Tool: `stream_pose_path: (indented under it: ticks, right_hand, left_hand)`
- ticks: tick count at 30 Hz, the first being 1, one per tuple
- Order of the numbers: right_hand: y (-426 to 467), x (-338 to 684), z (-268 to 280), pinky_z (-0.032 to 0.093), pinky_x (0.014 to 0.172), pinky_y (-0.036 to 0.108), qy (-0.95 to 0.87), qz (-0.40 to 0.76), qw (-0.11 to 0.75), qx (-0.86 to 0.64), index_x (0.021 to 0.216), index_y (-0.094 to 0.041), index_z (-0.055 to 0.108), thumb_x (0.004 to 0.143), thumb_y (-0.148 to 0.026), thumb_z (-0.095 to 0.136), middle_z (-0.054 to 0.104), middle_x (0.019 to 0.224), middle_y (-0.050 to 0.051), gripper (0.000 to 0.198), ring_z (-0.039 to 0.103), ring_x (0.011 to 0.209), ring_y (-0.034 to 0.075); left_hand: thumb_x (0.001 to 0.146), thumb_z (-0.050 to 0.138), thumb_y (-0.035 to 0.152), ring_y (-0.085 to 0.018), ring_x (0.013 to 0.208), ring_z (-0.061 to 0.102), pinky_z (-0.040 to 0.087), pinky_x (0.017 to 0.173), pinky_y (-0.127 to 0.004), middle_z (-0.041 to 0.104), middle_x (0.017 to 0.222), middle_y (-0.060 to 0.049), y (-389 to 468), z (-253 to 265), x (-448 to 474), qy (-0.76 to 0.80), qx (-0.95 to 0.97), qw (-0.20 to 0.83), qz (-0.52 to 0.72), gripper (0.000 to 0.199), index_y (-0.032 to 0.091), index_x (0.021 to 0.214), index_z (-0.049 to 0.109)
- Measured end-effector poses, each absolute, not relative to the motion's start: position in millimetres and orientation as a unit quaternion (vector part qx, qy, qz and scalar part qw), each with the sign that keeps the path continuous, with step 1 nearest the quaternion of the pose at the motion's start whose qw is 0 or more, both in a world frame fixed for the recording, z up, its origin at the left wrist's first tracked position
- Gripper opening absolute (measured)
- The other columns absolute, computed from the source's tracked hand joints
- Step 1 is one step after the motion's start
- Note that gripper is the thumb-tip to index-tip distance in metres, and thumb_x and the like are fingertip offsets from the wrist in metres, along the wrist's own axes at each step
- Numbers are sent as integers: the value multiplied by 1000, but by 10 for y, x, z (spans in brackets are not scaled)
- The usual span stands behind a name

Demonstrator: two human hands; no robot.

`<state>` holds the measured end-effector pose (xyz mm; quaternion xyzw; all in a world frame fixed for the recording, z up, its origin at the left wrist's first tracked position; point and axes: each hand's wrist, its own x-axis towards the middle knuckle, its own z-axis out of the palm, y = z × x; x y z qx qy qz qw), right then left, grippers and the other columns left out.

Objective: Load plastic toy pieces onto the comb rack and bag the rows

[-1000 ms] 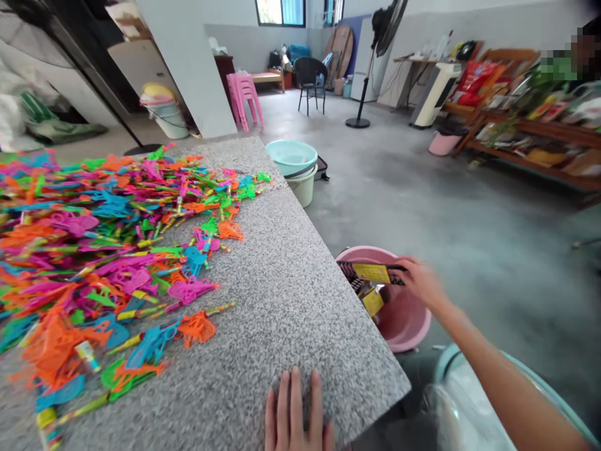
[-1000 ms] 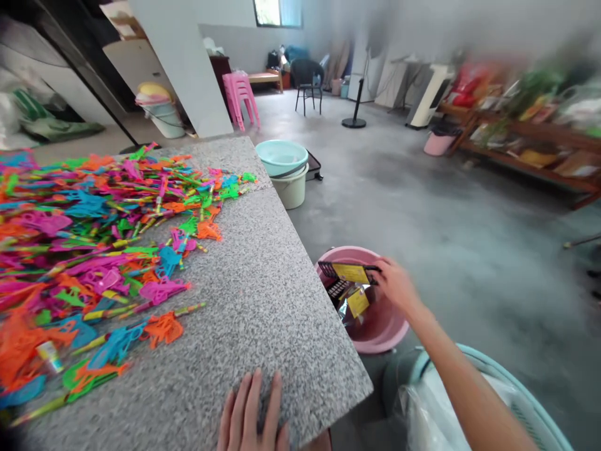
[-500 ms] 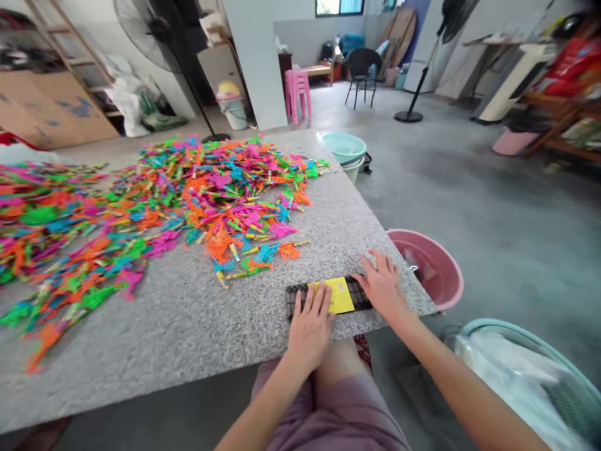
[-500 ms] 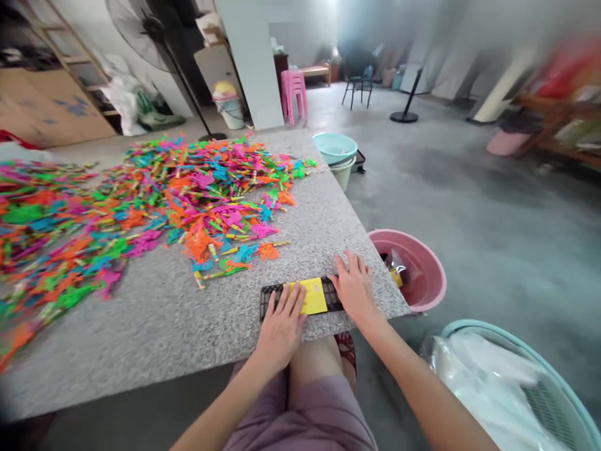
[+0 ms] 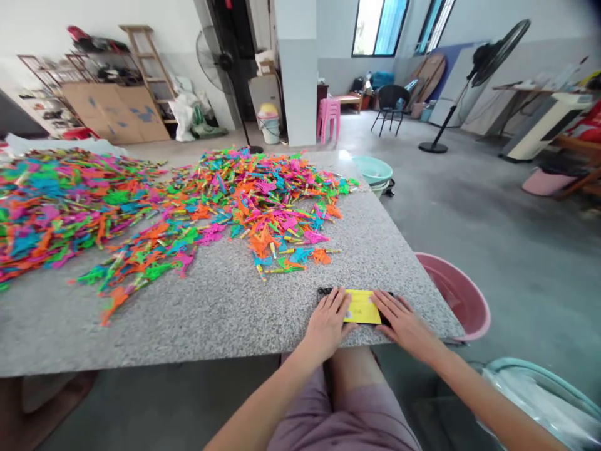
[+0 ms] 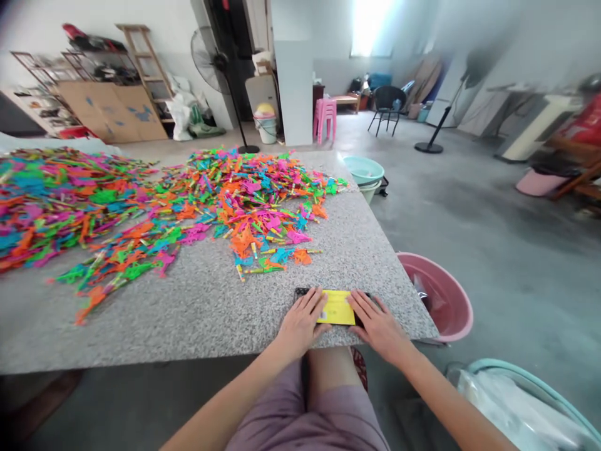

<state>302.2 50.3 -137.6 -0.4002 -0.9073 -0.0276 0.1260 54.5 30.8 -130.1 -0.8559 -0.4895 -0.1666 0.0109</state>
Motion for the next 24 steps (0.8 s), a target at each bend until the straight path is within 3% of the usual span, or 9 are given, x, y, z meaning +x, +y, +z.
stream_pose_path:
  ticks: [3,6,8,10,12,14,16,19,24]
  right_hand:
    - [609,3103,-1131,44,103,43,-913,29,141,-383,133,-21,55,102,-38,35,66,126,9,40,62,114,23]
    - [876,2875,-817,49,95,39,-891,84,162,-415,131,-23,54,102,-37,35,69,114,8,38,65,104,22]
    - [1155,2569,-686,50,92,36,-878,79,159,-445,134,-21,51,101,-38,40,65,117,10,39,62,108,23]
    - [1478,2187,-657,50,87,33,-868,44,117,-480,131,-18,54,99,-31,44,62,117,13,36,61,106,24]
    - [1783,1811,-712,49,83,32,-864,8,62,-500,126,-16,56,97,-17,43,59,120,15,33,61,102,24]
    - [2011,1541,-806,48,82,32,-870,-4,26,-492,119,-15,60,92,-5,40,56,123,16,35,60,100,23]
    - [2127,1458,-899,47,80,30,-874,12,16,-485,105,-14,66,87,0,43,57,121,15,32,60,97,22]
    - [2103,1688,-996,45,76,28,-847,54,47,-527,85,-14,67,83,-1,49,62,107,12,22,60,89,20]
    - [1752,2199,-1032,46,71,31,-788,80,82,-604,84,-15,64,88,-17,52,64,86,8,13,62,75,19]
  left_hand:
    - [97,49,48,-21,107,64,48,91,-33,71,106,-10,415,-1144,381,-483,-858,9,-172,36,18,109,65]
    - [99,45,46,-17,76,66,49,77,-29,67,71,-3,575,-1021,118,-505,-845,9,-176,38,19,81,66]
    - [98,49,44,-16,68,64,48,71,-28,64,65,-1,669,-999,-59,-527,-831,15,-179,38,20,73,65]
    - [97,52,41,-18,76,64,50,73,-30,67,76,-4,678,-1030,-150,-558,-807,33,-191,31,19,79,68]
    - [98,51,36,-24,95,63,50,84,-39,69,100,-11,549,-1115,-106,-593,-775,56,-210,26,17,103,68]
    - [98,48,35,-28,111,58,46,95,-46,63,121,-15,298,-1239,55,-610,-756,70,-226,35,16,125,60]
    - [96,49,45,-28,115,57,45,99,-45,62,127,-12,21,-1369,252,-594,-769,65,-227,44,19,130,58]
    - [94,45,58,-32,131,46,38,107,-48,51,143,-13,-208,-1496,431,-578,-789,59,-199,67,15,145,43]
    - [95,44,54,-34,145,26,25,116,-52,36,154,-16,-121,-1513,441,-585,-792,-9,-174,71,10,150,32]
